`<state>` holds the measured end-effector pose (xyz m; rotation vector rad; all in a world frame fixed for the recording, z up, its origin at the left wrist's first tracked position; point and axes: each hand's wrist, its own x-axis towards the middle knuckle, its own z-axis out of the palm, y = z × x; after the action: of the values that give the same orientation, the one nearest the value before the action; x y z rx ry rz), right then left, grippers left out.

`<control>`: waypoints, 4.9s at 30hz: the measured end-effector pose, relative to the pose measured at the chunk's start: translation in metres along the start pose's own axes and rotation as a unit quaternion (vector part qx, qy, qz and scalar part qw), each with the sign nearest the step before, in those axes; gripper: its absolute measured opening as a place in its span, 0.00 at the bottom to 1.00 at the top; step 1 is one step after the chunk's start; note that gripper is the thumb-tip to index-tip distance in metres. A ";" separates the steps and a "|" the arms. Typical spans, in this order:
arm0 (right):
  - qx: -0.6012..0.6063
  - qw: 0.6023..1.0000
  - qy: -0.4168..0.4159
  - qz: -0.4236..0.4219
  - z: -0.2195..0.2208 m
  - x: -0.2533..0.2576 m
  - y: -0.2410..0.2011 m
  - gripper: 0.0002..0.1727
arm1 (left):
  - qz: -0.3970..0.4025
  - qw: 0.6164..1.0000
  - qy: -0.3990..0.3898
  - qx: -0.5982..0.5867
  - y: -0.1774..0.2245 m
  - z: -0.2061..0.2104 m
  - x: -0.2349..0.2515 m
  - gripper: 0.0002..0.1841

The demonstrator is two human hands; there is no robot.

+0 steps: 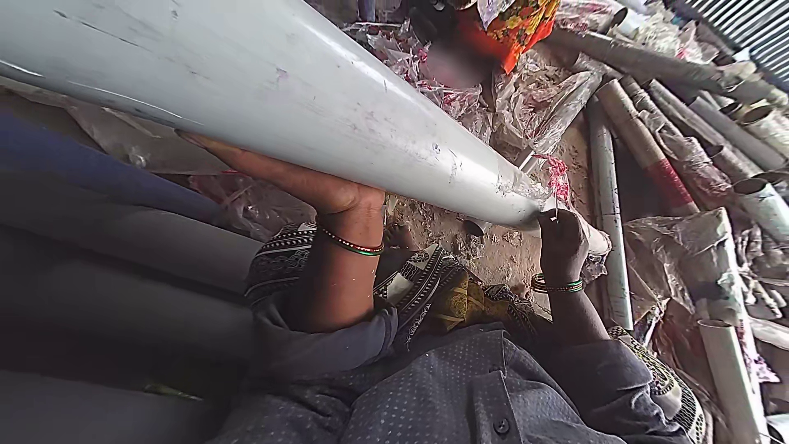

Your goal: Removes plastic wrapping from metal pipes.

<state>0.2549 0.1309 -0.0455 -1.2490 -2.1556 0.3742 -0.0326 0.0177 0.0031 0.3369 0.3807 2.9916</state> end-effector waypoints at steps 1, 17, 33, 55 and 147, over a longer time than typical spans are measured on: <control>-0.010 1.000 -0.002 -0.002 0.000 0.002 0.000 0.15 | 0.004 1.000 -0.006 -0.003 0.000 0.000 0.001 0.47; 0.045 0.998 -0.029 0.022 -0.014 0.003 0.012 0.26 | 0.011 1.000 -0.008 0.009 -0.001 -0.006 0.000 0.46; 0.145 0.989 0.004 0.004 -0.019 0.042 0.012 0.08 | -0.062 0.990 -0.128 -0.004 0.000 -0.029 -0.001 0.46; 0.119 0.977 0.029 0.175 -0.085 0.046 0.072 0.16 | -0.195 0.941 -0.246 -0.128 0.000 -0.032 0.010 0.21; 0.299 0.909 0.168 -0.235 -0.175 -0.025 -0.019 0.11 | -0.083 0.909 -0.406 0.036 0.103 0.113 -0.148 0.32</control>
<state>0.3621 0.0901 0.0908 -0.3956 -1.7643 0.5144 0.1290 -0.0750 0.1059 1.3930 0.3877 2.3800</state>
